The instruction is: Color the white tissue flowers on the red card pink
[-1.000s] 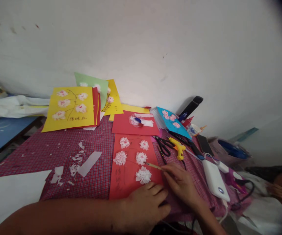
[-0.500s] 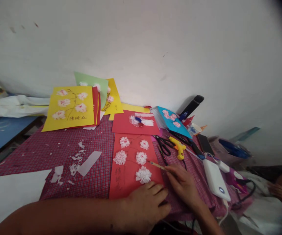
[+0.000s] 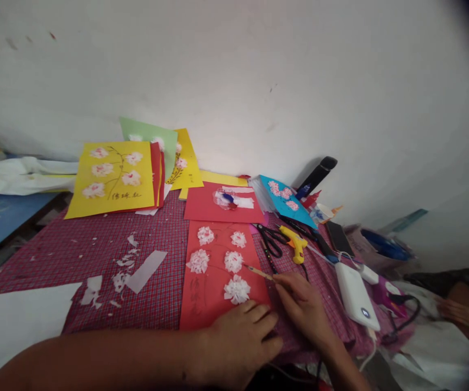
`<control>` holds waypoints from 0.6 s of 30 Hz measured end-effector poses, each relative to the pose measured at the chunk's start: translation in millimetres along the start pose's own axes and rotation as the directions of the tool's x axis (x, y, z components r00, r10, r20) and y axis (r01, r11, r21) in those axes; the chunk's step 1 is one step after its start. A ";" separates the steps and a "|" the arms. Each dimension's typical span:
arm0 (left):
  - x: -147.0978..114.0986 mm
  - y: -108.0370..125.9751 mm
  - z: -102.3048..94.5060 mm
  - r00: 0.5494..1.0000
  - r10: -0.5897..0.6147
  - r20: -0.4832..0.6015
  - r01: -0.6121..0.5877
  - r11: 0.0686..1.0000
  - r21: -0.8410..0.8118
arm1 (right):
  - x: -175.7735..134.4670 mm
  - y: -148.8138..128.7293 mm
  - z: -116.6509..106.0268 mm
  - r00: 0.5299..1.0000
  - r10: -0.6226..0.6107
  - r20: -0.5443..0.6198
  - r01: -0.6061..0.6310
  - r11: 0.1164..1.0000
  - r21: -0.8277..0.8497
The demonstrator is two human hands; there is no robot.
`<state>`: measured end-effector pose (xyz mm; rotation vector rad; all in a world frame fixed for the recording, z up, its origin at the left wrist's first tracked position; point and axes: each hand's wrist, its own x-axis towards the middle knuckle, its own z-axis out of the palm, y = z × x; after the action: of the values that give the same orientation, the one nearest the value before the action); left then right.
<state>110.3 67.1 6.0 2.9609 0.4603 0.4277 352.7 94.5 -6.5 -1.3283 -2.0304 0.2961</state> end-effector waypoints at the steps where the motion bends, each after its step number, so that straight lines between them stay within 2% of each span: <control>1: -0.1 -0.1 0.2 1.000 0.000 0.005 0.000 1.000 0.000 | 1.1 -1.7 0.7 1.000 -0.004 0.002 0.004 1.000 0.000; 6: 0.0 0.0 1.0 1.000 -0.005 0.008 0.005 1.000 0.010 | 4.2 -5.0 6.4 0.999 -0.042 0.013 0.042 0.999 0.008; 11: 0.5 -0.6 -0.5 1.000 0.006 -0.008 -0.006 1.000 0.016 | 0.9 -1.5 1.7 0.999 -0.044 0.002 0.044 0.999 0.000; 18: 0.1 -0.8 -1.0 1.000 0.003 0.011 -0.003 1.000 0.008 | 5.9 -11.6 6.7 0.998 -0.069 0.004 0.069 0.998 0.015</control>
<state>109.8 67.9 6.9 2.9700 0.4575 0.4110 338.6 95.6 -2.8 -1.2469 -2.0691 0.2831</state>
